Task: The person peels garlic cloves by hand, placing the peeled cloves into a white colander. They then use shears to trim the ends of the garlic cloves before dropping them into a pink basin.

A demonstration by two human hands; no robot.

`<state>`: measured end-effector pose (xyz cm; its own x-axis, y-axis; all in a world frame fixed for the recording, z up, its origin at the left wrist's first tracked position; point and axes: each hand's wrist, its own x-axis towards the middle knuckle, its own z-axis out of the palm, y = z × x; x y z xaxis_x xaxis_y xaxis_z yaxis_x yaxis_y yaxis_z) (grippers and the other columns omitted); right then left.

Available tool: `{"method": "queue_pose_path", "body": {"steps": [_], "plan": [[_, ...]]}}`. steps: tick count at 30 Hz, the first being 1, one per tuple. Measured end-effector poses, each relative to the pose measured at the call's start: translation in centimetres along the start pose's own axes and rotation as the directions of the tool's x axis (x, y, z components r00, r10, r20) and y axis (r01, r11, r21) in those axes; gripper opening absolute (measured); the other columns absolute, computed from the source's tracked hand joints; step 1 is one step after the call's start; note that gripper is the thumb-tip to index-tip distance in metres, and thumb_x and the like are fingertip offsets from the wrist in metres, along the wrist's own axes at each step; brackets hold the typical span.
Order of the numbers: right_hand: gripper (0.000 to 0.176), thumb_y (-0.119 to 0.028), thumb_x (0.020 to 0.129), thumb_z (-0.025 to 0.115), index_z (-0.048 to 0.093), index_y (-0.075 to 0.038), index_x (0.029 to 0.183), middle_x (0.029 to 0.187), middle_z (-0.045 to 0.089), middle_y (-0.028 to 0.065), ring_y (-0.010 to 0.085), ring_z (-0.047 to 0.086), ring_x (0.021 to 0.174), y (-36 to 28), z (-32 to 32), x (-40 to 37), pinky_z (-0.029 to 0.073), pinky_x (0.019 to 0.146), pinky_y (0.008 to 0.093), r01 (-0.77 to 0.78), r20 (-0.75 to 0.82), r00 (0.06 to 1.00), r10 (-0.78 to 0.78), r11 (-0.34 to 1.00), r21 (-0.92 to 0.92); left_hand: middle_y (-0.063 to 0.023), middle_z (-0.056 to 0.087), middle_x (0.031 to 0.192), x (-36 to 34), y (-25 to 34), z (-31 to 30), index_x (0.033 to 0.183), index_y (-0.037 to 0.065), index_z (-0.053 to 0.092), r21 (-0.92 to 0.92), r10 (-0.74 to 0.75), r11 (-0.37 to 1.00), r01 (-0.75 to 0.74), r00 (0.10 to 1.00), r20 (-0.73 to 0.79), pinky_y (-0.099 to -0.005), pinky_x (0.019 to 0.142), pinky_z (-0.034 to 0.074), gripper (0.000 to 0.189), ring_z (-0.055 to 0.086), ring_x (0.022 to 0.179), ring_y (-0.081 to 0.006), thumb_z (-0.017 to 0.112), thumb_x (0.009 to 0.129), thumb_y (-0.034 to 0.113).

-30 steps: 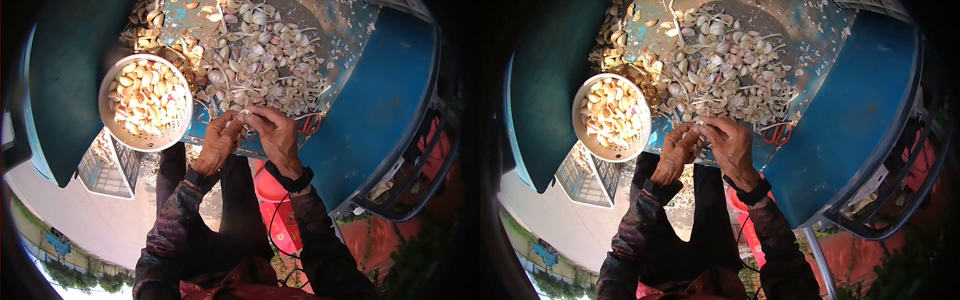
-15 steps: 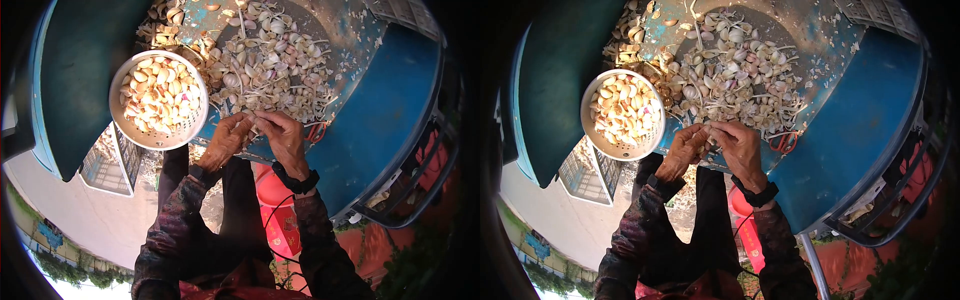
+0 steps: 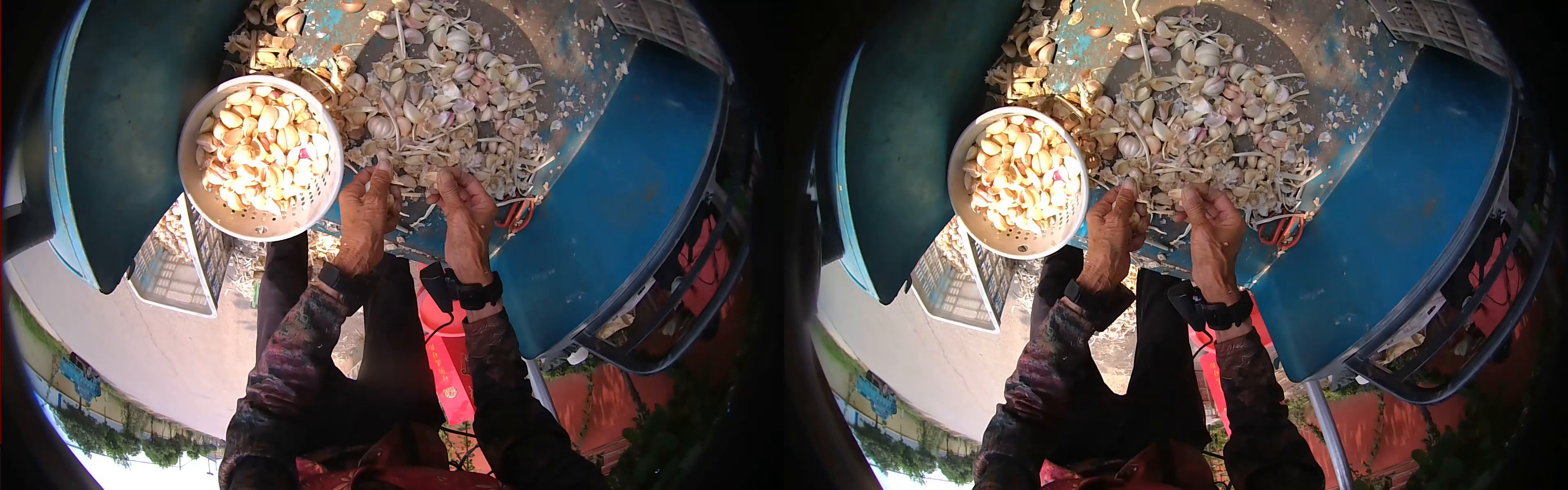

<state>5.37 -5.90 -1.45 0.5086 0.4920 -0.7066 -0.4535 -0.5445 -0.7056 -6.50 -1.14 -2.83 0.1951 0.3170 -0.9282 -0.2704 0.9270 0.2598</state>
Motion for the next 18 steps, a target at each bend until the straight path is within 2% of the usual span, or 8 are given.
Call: {"method": "queue_pose_path", "body": {"steps": [3, 6, 7, 8, 11, 14, 17, 18], "plan": [[0.016, -0.012, 0.088, 0.067, 0.062, 0.001, 0.095, 0.081, 0.064, 0.0049, 0.0090, 0.058, 0.068, -2.7, 0.5, -0.5, 0.047, 0.063, 0.0208, -0.005, 0.064, 0.998, 0.011, 0.994, -0.107, 0.0029, 0.051, 0.068, 0.0, -0.4, -0.8, 0.106, 0.005, 0.057, -0.002, -0.003, 1.000, 0.003, 1.000, -0.001, -0.0176, 0.039, 0.027, 0.033, 0.043, 0.049, -0.0046, 0.056, 0.094, 0.036], [0.015, -0.008, 0.087, 0.066, 0.063, 0.001, 0.099, 0.086, 0.065, 0.0058, 0.0106, 0.060, 0.069, -4.3, 1.3, -1.8, 0.049, 0.063, 0.0246, 0.159, 0.275, 0.958, -0.077, 0.944, -0.290, 0.0004, 0.055, 0.071, -0.5, -0.7, -1.3, 0.121, 0.003, 0.054, -0.076, -0.024, 0.996, 0.043, 0.970, 0.244, -0.0198, 0.039, 0.029, 0.048, 0.049, 0.055, -0.0071, 0.048, 0.096, 0.043], [0.015, -0.007, 0.087, 0.066, 0.064, 0.001, 0.100, 0.087, 0.065, 0.0065, 0.0116, 0.061, 0.071, -4.6, 1.6, -2.2, 0.050, 0.064, 0.0261, 0.240, 0.379, 0.922, -0.079, 0.884, -0.401, 0.0004, 0.055, 0.071, -0.6, -0.3, -1.3, 0.121, 0.003, 0.054, -0.080, -0.018, 0.996, 0.039, 0.970, 0.242, -0.0198, 0.039, 0.029, 0.048, 0.049, 0.055, -0.0071, 0.048, 0.096, 0.043], [0.017, -0.004, 0.084, 0.067, 0.065, 0.000, 0.101, 0.090, 0.065, 0.0097, 0.0167, 0.064, 0.075, -4.8, 1.6, -2.2, 0.051, 0.065, 0.0291, 0.503, 0.532, 0.822, -0.202, 0.696, -0.513, -0.0009, 0.056, 0.072, -0.8, 0.3, -1.2, 0.117, 0.003, 0.055, -0.102, -0.116, 0.984, 0.145, 0.962, 0.249, -0.0201, 0.040, 0.030, 0.048, 0.050, 0.056, -0.0077, 0.046, 0.097, 0.045], [0.017, -0.004, 0.083, 0.067, 0.065, 0.001, 0.100, 0.089, 0.064, 0.0132, 0.0225, 0.065, 0.076, -5.4, 2.4, -0.5, 0.051, 0.065, 0.0319, 0.664, 0.625, 0.726, -0.286, 0.529, -0.529, -0.0048, 0.059, 0.076, -0.2, 0.5, -2.1, 0.105, 0.002, 0.057, -0.162, -0.204, 0.952, 0.258, 0.934, 0.293, -0.0202, 0.042, 0.033, 0.050, 0.053, 0.061, -0.0100, 0.040, 0.098, 0.048], [0.015, -0.002, 0.085, 0.061, 0.064, 0.002, 0.099, 0.088, 0.064, 0.0170, 0.0324, 0.063, 0.075, -6.0, 4.1, 5.3, 0.050, 0.065, 0.0374, 0.659, 0.513, 0.752, -0.414, 0.439, -0.611, -0.0046, 0.059, 0.077, 0.0, 0.3, -2.9, 0.099, 0.003, 0.057, -0.042, -0.148, 0.983, 0.177, 0.910, 0.387, -0.0204, 0.043, 0.034, 0.043, 0.053, 0.062, -0.0113, 0.041, 0.099, 0.042], [0.016, -0.004, 0.085, 0.062, 0.065, 0.002, 0.100, 0.092, 0.066, 0.0172, 0.0297, 0.066, 0.080, -5.2, 7.0, 10.0, 0.052, 0.069, 0.0363, 0.766, 0.611, 0.631, -0.478, 0.261, -0.587, -0.0041, 0.058, 0.079, -0.3, 0.4, -3.2, 0.100, 0.002, 0.057, 0.043, -0.185, 0.982, 0.183, 0.901, 0.392, -0.0203, 0.042, 0.033, 0.039, 0.054, 0.063, -0.0115, 0.043, 0.099, 0.038], [0.016, -0.003, 0.084, 0.061, 0.064, 0.002, 0.098, 0.090, 0.065, 0.0183, 0.0331, 0.065, 0.081, -4.9, 7.9, 10.5, 0.052, 0.070, 0.0386, 0.779, 0.662, 0.591, -0.461, 0.114, -0.616, -0.0039, 0.058, 0.081, -0.2, 0.1, -3.7, 0.104, 0.002, 0.056, 0.005, -0.169, 0.983, 0.185, 0.885, 0.433, -0.0201, 0.043, 0.033, 0.036, 0.054, 0.065, -0.0113, 0.044, 0.099, 0.036]]}}
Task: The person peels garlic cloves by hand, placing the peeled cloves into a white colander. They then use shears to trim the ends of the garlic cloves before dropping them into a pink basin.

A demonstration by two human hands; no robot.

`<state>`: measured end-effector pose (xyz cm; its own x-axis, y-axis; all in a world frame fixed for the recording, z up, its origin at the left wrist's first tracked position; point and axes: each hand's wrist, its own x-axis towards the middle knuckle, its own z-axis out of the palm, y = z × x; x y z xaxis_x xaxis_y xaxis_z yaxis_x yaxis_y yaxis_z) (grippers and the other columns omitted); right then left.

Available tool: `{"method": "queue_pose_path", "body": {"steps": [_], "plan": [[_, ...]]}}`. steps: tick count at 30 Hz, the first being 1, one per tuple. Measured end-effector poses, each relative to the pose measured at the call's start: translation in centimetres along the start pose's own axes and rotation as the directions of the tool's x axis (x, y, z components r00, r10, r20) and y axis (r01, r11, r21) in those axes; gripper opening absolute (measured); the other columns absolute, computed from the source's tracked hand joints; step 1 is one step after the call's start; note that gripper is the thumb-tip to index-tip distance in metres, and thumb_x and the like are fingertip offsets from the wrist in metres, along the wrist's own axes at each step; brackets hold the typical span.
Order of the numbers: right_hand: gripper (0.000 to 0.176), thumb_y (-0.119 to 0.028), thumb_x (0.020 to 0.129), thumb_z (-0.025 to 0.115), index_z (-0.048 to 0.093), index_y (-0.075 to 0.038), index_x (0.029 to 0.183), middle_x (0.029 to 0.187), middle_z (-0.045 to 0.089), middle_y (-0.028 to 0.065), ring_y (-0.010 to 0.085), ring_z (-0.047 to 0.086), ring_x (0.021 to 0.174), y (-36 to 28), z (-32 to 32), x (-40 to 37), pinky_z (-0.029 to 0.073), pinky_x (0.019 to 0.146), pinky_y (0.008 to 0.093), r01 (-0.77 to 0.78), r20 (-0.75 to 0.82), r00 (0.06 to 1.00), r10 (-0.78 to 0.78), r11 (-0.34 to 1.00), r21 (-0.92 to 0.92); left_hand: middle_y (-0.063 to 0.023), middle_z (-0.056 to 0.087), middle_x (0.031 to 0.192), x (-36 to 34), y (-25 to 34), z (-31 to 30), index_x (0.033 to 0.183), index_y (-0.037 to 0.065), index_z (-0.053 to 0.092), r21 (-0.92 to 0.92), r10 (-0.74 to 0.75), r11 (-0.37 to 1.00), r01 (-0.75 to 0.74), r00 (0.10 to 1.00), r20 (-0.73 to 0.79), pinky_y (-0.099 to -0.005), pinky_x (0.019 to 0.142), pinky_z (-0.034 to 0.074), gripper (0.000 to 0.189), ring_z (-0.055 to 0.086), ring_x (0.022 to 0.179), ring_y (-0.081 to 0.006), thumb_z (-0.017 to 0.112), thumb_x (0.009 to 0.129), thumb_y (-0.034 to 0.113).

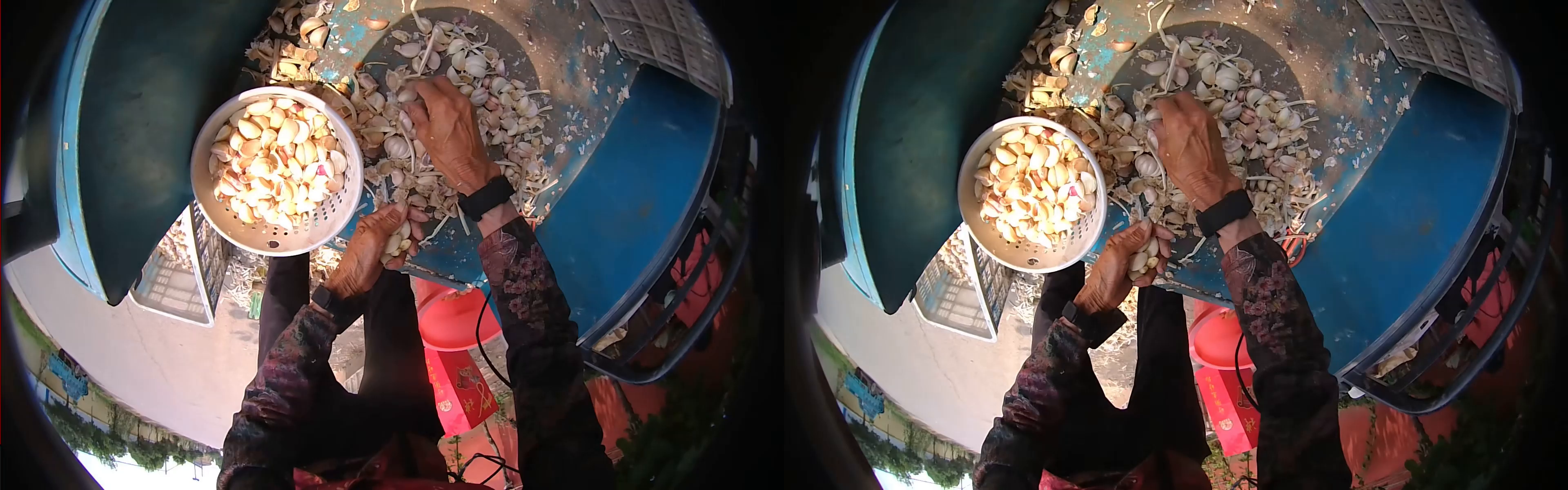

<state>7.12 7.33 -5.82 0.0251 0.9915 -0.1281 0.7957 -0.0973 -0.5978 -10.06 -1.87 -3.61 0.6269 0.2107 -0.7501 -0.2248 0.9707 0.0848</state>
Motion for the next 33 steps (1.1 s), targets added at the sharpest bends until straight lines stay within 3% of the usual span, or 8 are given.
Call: {"method": "queue_pose_path", "body": {"steps": [3, 8, 14, 18, 20, 26, 30, 33], "plan": [[0.016, -0.002, 0.081, 0.060, 0.061, 0.003, 0.096, 0.089, 0.061, 0.0201, 0.0393, 0.062, 0.080, 0.2, 0.8, 0.7, 0.051, 0.070, 0.0426, 0.062, 0.038, 0.998, -0.058, 0.988, -0.144, -0.0037, 0.058, 0.081, -0.6, 0.4, 0.2, 0.108, 0.002, 0.056, -0.032, -0.008, 0.999, 0.007, 0.999, -0.035, -0.0197, 0.044, 0.034, 0.031, 0.054, 0.066, -0.0109, 0.044, 0.098, 0.030], [0.015, -0.002, 0.079, 0.060, 0.060, 0.004, 0.093, 0.090, 0.059, 0.0209, 0.0377, 0.060, 0.081, 0.4, -0.4, -0.7, 0.049, 0.069, 0.0445, -0.196, 0.099, 0.978, 0.186, 0.975, 0.107, -0.0028, 0.057, 0.081, -1.1, 1.0, 0.0, 0.111, 0.003, 0.055, -0.026, -0.020, 0.999, 0.018, 0.999, -0.048, -0.0188, 0.045, 0.035, 0.025, 0.053, 0.066, -0.0100, 0.044, 0.096, 0.018], [0.027, 0.000, 0.079, 0.060, 0.061, 0.002, 0.106, 0.092, 0.059, 0.0217, 0.0390, 0.060, 0.082, -1.4, 1.8, 0.1, 0.049, 0.070, 0.0433, 0.043, -0.099, 0.994, -0.036, 0.997, 0.068, -0.0023, 0.057, 0.080, -2.3, 1.2, -0.1, 0.112, 0.003, 0.056, 0.018, -0.076, 0.997, 0.077, 0.997, -0.032, -0.0182, 0.045, 0.035, 0.024, 0.054, 0.065, -0.0098, 0.045, 0.094, 0.015], [0.023, 0.000, 0.078, 0.058, 0.060, 0.002, 0.101, 0.090, 0.059, 0.0222, 0.0395, 0.059, 0.081, -2.4, 2.1, 0.6, 0.048, 0.069, 0.0454, -0.107, -0.104, 0.989, 0.102, 0.993, -0.050, -0.0033, 0.057, 0.082, -3.1, 1.2, -0.1, 0.115, 0.002, 0.054, 0.067, -0.122, 0.990, 0.121, 0.992, 0.009, -0.0187, 0.044, 0.035, 0.027, 0.055, 0.066, -0.0104, 0.046, 0.094, 0.016], [0.020, 0.000, 0.078, 0.058, 0.059, 0.003, 0.098, 0.087, 0.059, 0.0205, 0.0361, 0.061, 0.075, -2.9, 1.3, -0.6, 0.049, 0.067, 0.0421, -0.113, -0.204, 0.973, 0.112, 0.994, 0.007, -0.0043, 0.058, 0.086, -3.7, 1.3, -0.4, 0.117, 0.002, 0.052, 0.114, -0.097, 0.989, 0.095, 0.995, 0.010, -0.0192, 0.045, 0.035, 0.031, 0.055, 0.066, -0.0111, 0.044, 0.096, 0.023], [0.023, -0.008, 0.082, 0.064, 0.061, 0.000, 0.104, 0.092, 0.061, 0.0157, 0.0263, 0.064, 0.075, -10.0, -5.7, -12.0, 0.052, 0.064, 0.0328, -0.348, 0.088, 0.936, 0.342, 0.855, 0.384, -0.0044, 0.060, 0.088, -4.8, 2.3, 0.4, 0.117, 0.003, 0.052, 0.054, -0.116, 0.992, 0.116, 0.993, -0.008, -0.0221, 0.049, 0.040, 0.043, 0.057, 0.073, -0.0117, 0.040, 0.099, 0.040], [0.020, -0.006, 0.085, 0.063, 0.063, -0.001, 0.104, 0.093, 0.062, 0.0150, 0.0214, 0.063, 0.075, -6.2, -7.4, -15.4, 0.051, 0.064, 0.0313, -0.404, -0.012, 0.891, 0.455, 0.802, 0.441, -0.0051, 0.059, 0.085, -4.7, 1.6, 1.3, 0.108, 0.004, 0.054, 0.072, -0.123, 0.990, 0.120, 0.992, 0.032, -0.0237, 0.048, 0.040, 0.038, 0.056, 0.071, -0.0129, 0.042, 0.098, 0.038], [0.022, 0.001, 0.080, 0.058, 0.059, 0.001, 0.101, 0.093, 0.059, 0.0169, 0.0321, 0.059, 0.080, 1.1, -6.3, -15.9, 0.048, 0.070, 0.0403, -0.457, -0.074, 0.882, 0.466, 0.883, 0.109, -0.0050, 0.058, 0.084, -4.2, 0.2, 0.8, 0.103, 0.004, 0.054, 0.099, -0.149, 0.985, 0.142, 0.987, 0.068, -0.0235, 0.046, 0.039, 0.033, 0.055, 0.070, -0.0139, 0.044, 0.098, 0.036]]}}
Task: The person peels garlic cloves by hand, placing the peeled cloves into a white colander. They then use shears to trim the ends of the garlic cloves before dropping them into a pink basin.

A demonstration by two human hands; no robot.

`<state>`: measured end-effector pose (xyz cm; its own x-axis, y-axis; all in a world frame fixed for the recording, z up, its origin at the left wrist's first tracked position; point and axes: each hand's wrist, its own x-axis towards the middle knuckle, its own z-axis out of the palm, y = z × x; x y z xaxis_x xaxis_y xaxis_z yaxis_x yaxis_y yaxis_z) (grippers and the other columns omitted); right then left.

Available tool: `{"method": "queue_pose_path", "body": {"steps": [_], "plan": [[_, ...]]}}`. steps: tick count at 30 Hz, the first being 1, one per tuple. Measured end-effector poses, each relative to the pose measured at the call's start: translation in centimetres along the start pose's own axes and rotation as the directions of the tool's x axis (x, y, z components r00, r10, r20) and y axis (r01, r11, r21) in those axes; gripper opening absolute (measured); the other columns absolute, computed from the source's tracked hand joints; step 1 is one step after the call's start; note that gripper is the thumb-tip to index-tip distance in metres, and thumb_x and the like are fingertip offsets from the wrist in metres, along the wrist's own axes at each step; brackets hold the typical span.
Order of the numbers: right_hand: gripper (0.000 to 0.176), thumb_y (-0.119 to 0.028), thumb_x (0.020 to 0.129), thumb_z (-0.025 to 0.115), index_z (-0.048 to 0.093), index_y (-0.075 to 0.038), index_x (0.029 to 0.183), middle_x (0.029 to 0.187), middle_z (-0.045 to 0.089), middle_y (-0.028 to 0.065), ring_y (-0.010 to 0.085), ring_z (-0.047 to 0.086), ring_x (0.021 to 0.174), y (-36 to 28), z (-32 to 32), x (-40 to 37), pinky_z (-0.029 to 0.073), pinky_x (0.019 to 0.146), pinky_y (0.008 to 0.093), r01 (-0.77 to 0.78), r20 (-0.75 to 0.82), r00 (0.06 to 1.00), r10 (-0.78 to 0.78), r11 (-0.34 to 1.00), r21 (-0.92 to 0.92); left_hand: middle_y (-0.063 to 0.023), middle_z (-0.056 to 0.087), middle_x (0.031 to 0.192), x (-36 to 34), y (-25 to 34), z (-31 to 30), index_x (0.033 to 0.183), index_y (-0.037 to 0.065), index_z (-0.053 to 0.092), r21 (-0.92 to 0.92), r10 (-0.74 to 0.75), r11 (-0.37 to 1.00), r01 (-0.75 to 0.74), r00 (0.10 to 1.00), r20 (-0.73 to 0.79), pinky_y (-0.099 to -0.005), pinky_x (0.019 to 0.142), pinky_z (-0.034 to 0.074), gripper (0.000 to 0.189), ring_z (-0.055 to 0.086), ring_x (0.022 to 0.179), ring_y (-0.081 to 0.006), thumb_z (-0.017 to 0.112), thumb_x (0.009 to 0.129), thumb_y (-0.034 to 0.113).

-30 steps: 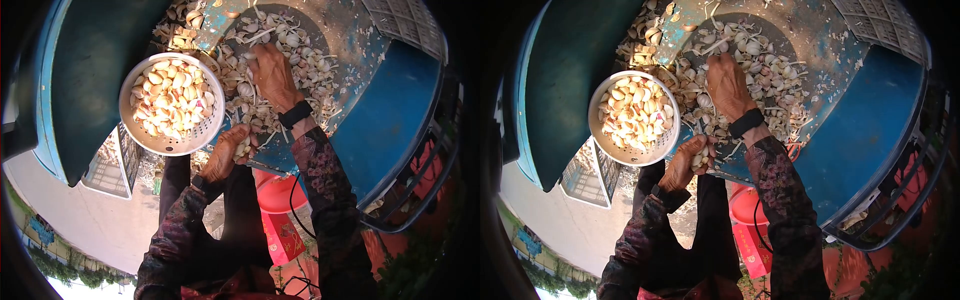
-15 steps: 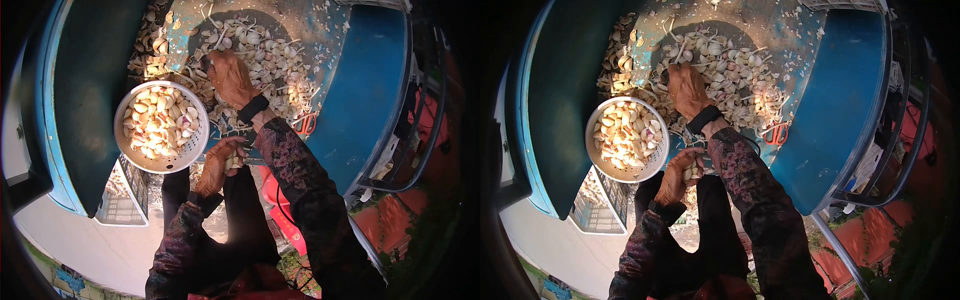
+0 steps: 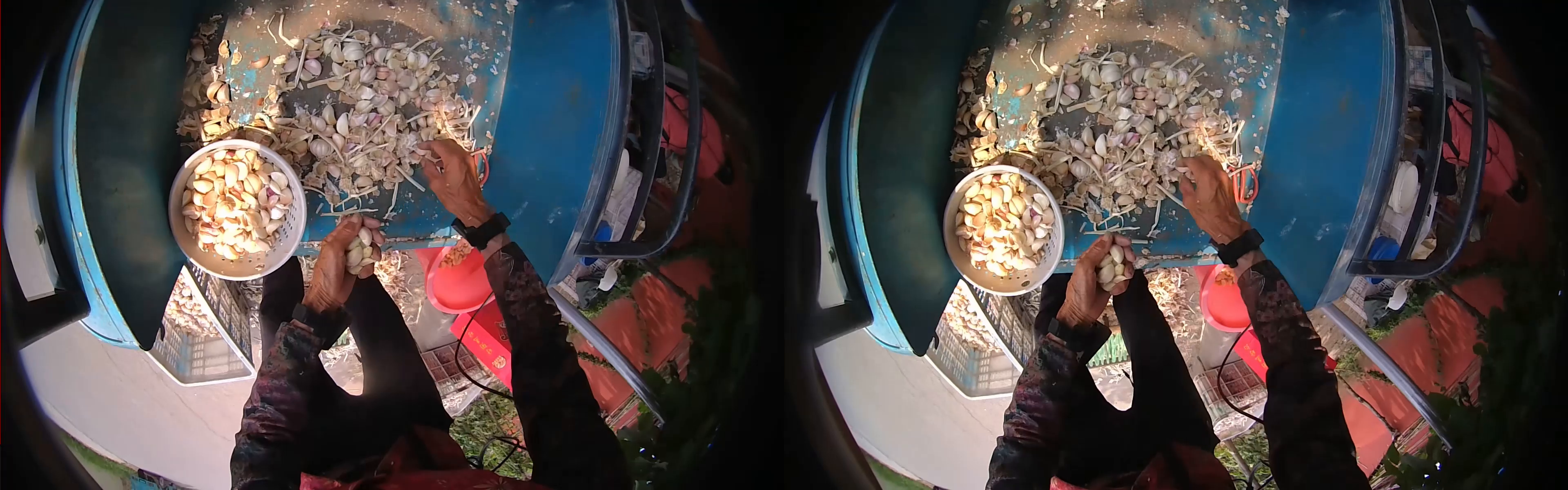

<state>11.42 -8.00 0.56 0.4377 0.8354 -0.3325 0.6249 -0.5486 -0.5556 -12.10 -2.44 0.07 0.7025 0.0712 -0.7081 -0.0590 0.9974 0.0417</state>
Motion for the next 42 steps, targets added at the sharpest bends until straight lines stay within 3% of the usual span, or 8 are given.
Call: {"method": "queue_pose_path", "body": {"steps": [8, 12, 13, 20, 24, 26, 36, 42], "plan": [[0.024, 0.000, 0.077, 0.064, 0.060, -0.001, 0.100, 0.097, 0.060, 0.0145, 0.0314, 0.060, 0.088, 6.6, 0.2, -0.8, 0.048, 0.074, 0.0400, 0.081, -0.166, 0.977, -0.135, 0.952, -0.294, -0.0048, 0.057, 0.081, 1.6, -3.5, -1.3, 0.100, 0.004, 0.055, -0.012, -0.017, 1.000, 0.015, 0.994, -0.112, -0.0228, 0.046, 0.037, 0.031, 0.054, 0.066, -0.0134, 0.048, 0.097, 0.034], [0.018, -0.001, 0.080, 0.057, 0.059, 0.000, 0.098, 0.095, 0.057, 0.0175, 0.0376, 0.056, 0.091, 4.1, 1.0, 0.2, 0.046, 0.078, 0.0441, 0.048, -0.020, 0.999, -0.047, 0.998, 0.049, -0.0051, 0.057, 0.081, 2.4, -4.8, -0.5, 0.101, 0.005, 0.055, 0.013, 0.039, 0.999, -0.038, 0.991, -0.130, -0.0231, 0.046, 0.038, 0.030, 0.054, 0.067, -0.0139, 0.048, 0.097, 0.034], [0.018, 0.001, 0.080, 0.056, 0.058, 0.001, 0.098, 0.093, 0.056, 0.0174, 0.0374, 0.057, 0.088, 4.3, 1.9, 0.7, 0.046, 0.075, 0.0432, 0.155, -0.070, 0.985, -0.157, 0.987, -0.042, -0.0051, 0.057, 0.081, 2.5, -4.9, -0.1, 0.101, 0.005, 0.055, 0.023, 0.044, 0.999, -0.041, 0.989, -0.138, -0.0231, 0.046, 0.038, 0.030, 0.054, 0.067, -0.0139, 0.048, 0.097, 0.034], [0.019, -0.002, 0.080, 0.058, 0.058, 0.001, 0.099, 0.093, 0.056, 0.0174, 0.0380, 0.057, 0.085, 5.9, 2.0, -0.1, 0.047, 0.074, 0.0439, 0.097, -0.098, 0.991, -0.090, 0.993, 0.063, -0.0055, 0.056, 0.082, 3.6, -5.3, 1.7, 0.101, 0.005, 0.054, 0.061, 0.102, 0.994, -0.093, 0.980, -0.171, -0.0230, 0.046, 0.039, 0.030, 0.053, 0.067, -0.0140, 0.045, 0.098, 0.033], [0.017, -0.002, 0.078, 0.060, 0.058, 0.003, 0.095, 0.087, 0.055, 0.0176, 0.0373, 0.057, 0.081, 4.5, 3.0, 2.6, 0.047, 0.072, 0.0441, 0.336, -0.224, 0.924, -0.311, 0.938, 0.084, -0.0057, 0.055, 0.082, 3.9, -6.9, 2.0, 0.103, 0.004, 0.053, 0.014, 0.153, 0.988, -0.153, 0.975, -0.160, -0.0224, 0.046, 0.039, 0.030, 0.052, 0.067, -0.0143, 0.042, 0.099, 0.032], [0.014, -0.002, 0.078, 0.060, 0.058, 0.003, 0.092, 0.087, 0.056, 0.0185, 0.0370, 0.057, 0.081, 5.4, 4.2, 2.8, 0.047, 0.072, 0.0446, 0.162, -0.152, 0.978, -0.142, 0.978, 0.133, -0.0057, 0.055, 0.082, 3.5, -7.2, 2.3, 0.104, 0.005, 0.053, 0.004, 0.133, 0.991, -0.135, 0.973, -0.187, -0.0224, 0.046, 0.039, 0.029, 0.052, 0.068, -0.0145, 0.042, 0.099, 0.032], [0.016, 0.002, 0.080, 0.058, 0.063, -0.001, 0.094, 0.084, 0.059, 0.0174, 0.0340, 0.060, 0.074, 8.0, 3.7, -1.4, 0.048, 0.065, 0.0391, 0.073, -0.360, 0.933, 0.024, 0.965, 0.252, -0.0055, 0.057, 0.082, 3.2, -8.6, 2.1, 0.105, 0.006, 0.053, -0.046, 0.151, 0.985, -0.164, 0.964, -0.218, -0.0243, 0.048, 0.040, 0.028, 0.054, 0.069, -0.0153, 0.045, 0.098, 0.031], [0.019, 0.001, 0.079, 0.056, 0.062, 0.004, 0.097, 0.090, 0.060, 0.0207, 0.0372, 0.061, 0.081, 4.5, 4.9, 2.2, 0.050, 0.069, 0.0426, 0.346, -0.344, 0.887, -0.310, 0.937, 0.048, -0.0064, 0.057, 0.082, 2.7, -8.6, -0.3, 0.102, 0.006, 0.054, -0.062, 0.112, 0.990, -0.129, 0.966, -0.235, -0.0228, 0.044, 0.040, 0.028, 0.055, 0.068, -0.0158, 0.045, 0.098, 0.032]]}}
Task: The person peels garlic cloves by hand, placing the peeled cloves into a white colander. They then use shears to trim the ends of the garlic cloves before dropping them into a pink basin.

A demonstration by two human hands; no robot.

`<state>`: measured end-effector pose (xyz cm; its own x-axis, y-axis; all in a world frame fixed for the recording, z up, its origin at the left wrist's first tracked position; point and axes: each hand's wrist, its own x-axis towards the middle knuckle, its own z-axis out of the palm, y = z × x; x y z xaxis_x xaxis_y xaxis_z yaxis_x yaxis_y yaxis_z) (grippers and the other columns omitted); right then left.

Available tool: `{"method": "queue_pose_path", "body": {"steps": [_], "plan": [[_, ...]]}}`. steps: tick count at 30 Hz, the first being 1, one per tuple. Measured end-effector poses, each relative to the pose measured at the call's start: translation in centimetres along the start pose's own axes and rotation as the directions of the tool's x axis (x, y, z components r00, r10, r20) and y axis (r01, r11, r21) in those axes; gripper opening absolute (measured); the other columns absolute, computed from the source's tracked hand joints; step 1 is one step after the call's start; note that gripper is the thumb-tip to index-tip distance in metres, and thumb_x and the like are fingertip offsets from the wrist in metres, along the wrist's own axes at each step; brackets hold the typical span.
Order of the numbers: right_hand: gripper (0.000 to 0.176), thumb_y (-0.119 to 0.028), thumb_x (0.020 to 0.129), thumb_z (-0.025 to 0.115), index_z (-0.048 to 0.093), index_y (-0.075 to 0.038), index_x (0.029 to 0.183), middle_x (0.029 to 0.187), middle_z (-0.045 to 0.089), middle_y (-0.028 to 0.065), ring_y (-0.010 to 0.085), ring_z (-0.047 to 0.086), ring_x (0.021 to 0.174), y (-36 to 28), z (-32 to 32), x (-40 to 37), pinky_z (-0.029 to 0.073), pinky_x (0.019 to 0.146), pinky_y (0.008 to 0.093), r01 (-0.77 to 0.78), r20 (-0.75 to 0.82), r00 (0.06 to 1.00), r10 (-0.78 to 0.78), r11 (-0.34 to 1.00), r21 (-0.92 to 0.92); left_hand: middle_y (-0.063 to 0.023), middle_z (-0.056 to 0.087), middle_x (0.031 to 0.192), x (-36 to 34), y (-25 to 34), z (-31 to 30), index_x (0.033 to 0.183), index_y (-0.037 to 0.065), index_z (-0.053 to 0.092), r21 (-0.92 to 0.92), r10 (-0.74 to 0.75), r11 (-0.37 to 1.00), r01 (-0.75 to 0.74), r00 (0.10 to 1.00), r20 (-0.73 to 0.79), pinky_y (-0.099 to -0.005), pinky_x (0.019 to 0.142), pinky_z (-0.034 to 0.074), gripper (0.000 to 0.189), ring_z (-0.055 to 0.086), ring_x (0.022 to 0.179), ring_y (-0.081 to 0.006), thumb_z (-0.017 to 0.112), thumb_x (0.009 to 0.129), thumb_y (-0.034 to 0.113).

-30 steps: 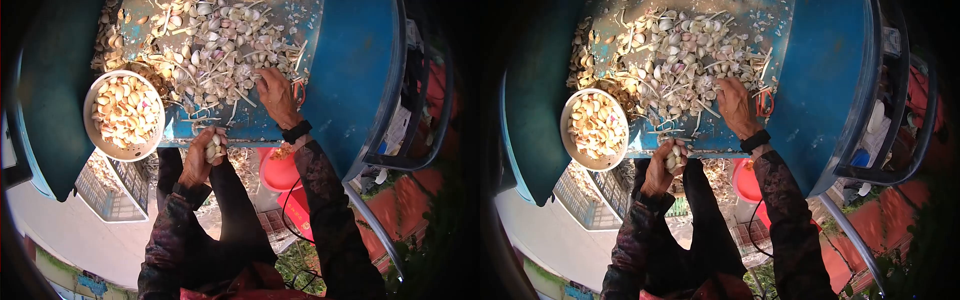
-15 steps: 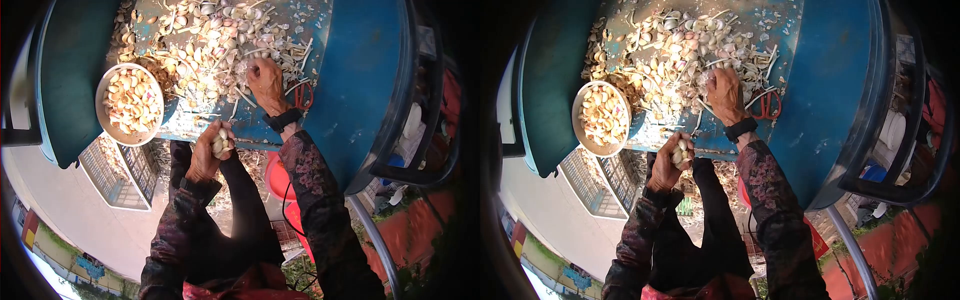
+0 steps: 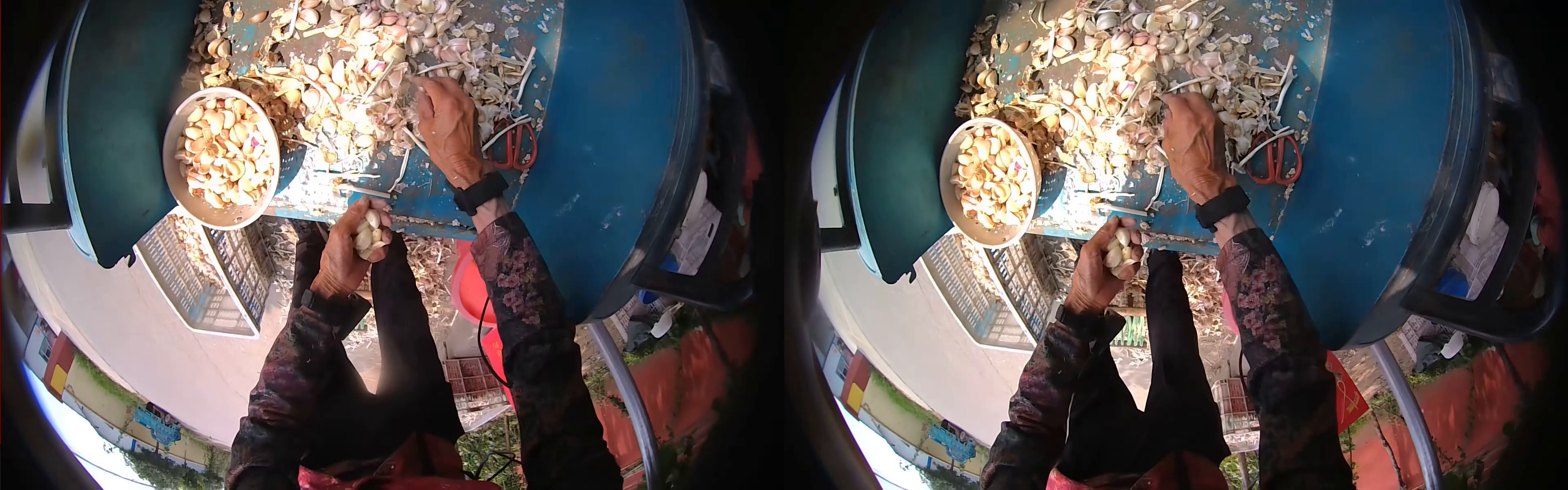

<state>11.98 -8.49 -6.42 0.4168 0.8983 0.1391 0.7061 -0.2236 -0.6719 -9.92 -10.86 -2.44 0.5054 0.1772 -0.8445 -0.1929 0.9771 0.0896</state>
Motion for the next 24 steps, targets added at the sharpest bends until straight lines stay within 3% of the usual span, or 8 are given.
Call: {"method": "queue_pose_path", "body": {"steps": [3, 7, 12, 13, 15, 16, 18, 24], "plan": [[0.014, -0.004, 0.081, 0.059, 0.061, 0.002, 0.093, 0.086, 0.058, 0.0214, 0.0397, 0.060, 0.076, 0.4, 1.7, 1.5, 0.049, 0.068, 0.0459, 0.006, 0.181, 0.983, 0.039, 0.971, -0.240, -0.0063, 0.057, 0.082, -0.3, 0.3, -1.5, 0.102, 0.006, 0.054, 0.002, -0.007, 1.000, 0.007, 1.000, -0.010, -0.0229, 0.042, 0.040, 0.027, 0.055, 0.068, -0.0158, 0.045, 0.098, 0.031], [0.017, -0.001, 0.072, 0.061, 0.058, 0.004, 0.088, 0.088, 0.057, 0.0270, 0.0415, 0.062, 0.081, -0.5, 1.4, 2.2, 0.051, 0.066, 0.0477, -0.022, 0.208, 0.972, 0.109, 0.924, -0.381, -0.0057, 0.056, 0.081, -1.5, 1.4, -1.6, 0.103, 0.005, 0.053, -0.022, -0.008, 1.000, 0.007, 1.000, -0.017, -0.0225, 0.043, 0.040, 0.027, 0.054, 0.068, -0.0157, 0.045, 0.098, 0.031], [0.026, -0.005, 0.074, 0.067, 0.059, 0.004, 0.098, 0.089, 0.060, 0.0255, 0.0366, 0.064, 0.076, 0.6, 0.0, 1.0, 0.053, 0.062, 0.0420, -0.036, 0.237, 0.965, 0.110, 0.954, -0.296, -0.0052, 0.057, 0.082, -1.6, 2.9, -1.8, 0.103, 0.006, 0.053, -0.039, 0.017, 0.999, -0.016, 0.999, 0.044, -0.0229, 0.046, 0.041, 0.027, 0.054, 0.069, -0.0149, 0.046, 0.098, 0.031], [0.030, -0.008, 0.075, 0.069, 0.060, 0.003, 0.102, 0.089, 0.061, 0.0231, 0.0315, 0.065, 0.076, 0.2, -0.6, 0.6, 0.053, 0.063, 0.0391, -0.242, 0.200, 0.944, 0.261, 0.963, -0.116, -0.0053, 0.057, 0.082, -1.6, 3.2, -1.8, 0.104, 0.006, 0.053, -0.041, 0.017, 0.999, -0.014, 0.998, 0.062, -0.0235, 0.048, 0.041, 0.027, 0.055, 0.069, -0.0148, 0.045, 0.098, 0.031], [0.034, -0.011, 0.081, 0.069, 0.060, 0.003, 0.110, 0.090, 0.065, 0.0146, 0.0192, 0.065, 0.076, -0.5, -1.3, -0.2, 0.055, 0.069, 0.0316, -0.578, 0.212, 0.813, 0.542, 0.795, 0.185, -0.0054, 0.057, 0.083, -1.5, 3.8, -1.8, 0.105, 0.006, 0.053, -0.038, 0.013, 0.999, -0.011, 0.999, 0.051, -0.0237, 0.048, 0.042, 0.027, 0.055, 0.070, -0.0147, 0.045, 0.098, 0.031], [0.034, -0.011, 0.081, 0.069, 0.060, 0.003, 0.110, 0.090, 0.065, 0.0146, 0.0192, 0.065, 0.076, -1.3, -1.8, -0.8, 0.055, 0.069, 0.0316, -0.579, 0.217, 0.812, 0.542, 0.797, 0.175, -0.0055, 0.057, 0.083, -1.5, 3.9, -1.9, 0.105, 0.006, 0.054, -0.022, 0.007, 1.000, -0.006, 0.999, 0.034, -0.0239, 0.049, 0.042, 0.028, 0.055, 0.070, -0.0147, 0.044, 0.098, 0.031], [0.030, -0.012, 0.088, 0.063, 0.058, 0.004, 0.114, 0.095, 0.065, 0.0110, 0.0190, 0.065, 0.079, -3.3, -3.2, -2.4, 0.055, 0.076, 0.0308, -0.738, 0.512, 0.645, 0.567, 0.292, 0.608, -0.0056, 0.058, 0.084, -1.2, 4.0, -2.2, 0.106, 0.006, 0.054, -0.044, 0.005, 0.999, -0.002, 0.999, 0.049, -0.0232, 0.049, 0.041, 0.028, 0.056, 0.070, -0.0145, 0.044, 0.099, 0.031], [0.032, -0.014, 0.091, 0.060, 0.056, 0.004, 0.117, 0.102, 0.063, 0.0110, 0.0177, 0.063, 0.089, -6.9, -4.4, -5.3, 0.053, 0.083, 0.0317, -0.748, 0.617, 0.579, 0.533, 0.044, 0.663, -0.0062, 0.060, 0.086, -1.1, 4.1, -2.2, 0.107, 0.005, 0.054, -0.027, -0.017, 0.999, 0.019, 0.998, 0.059, -0.0229, 0.048, 0.042, 0.028, 0.058, 0.070, -0.0146, 0.045, 0.098, 0.031]]}}
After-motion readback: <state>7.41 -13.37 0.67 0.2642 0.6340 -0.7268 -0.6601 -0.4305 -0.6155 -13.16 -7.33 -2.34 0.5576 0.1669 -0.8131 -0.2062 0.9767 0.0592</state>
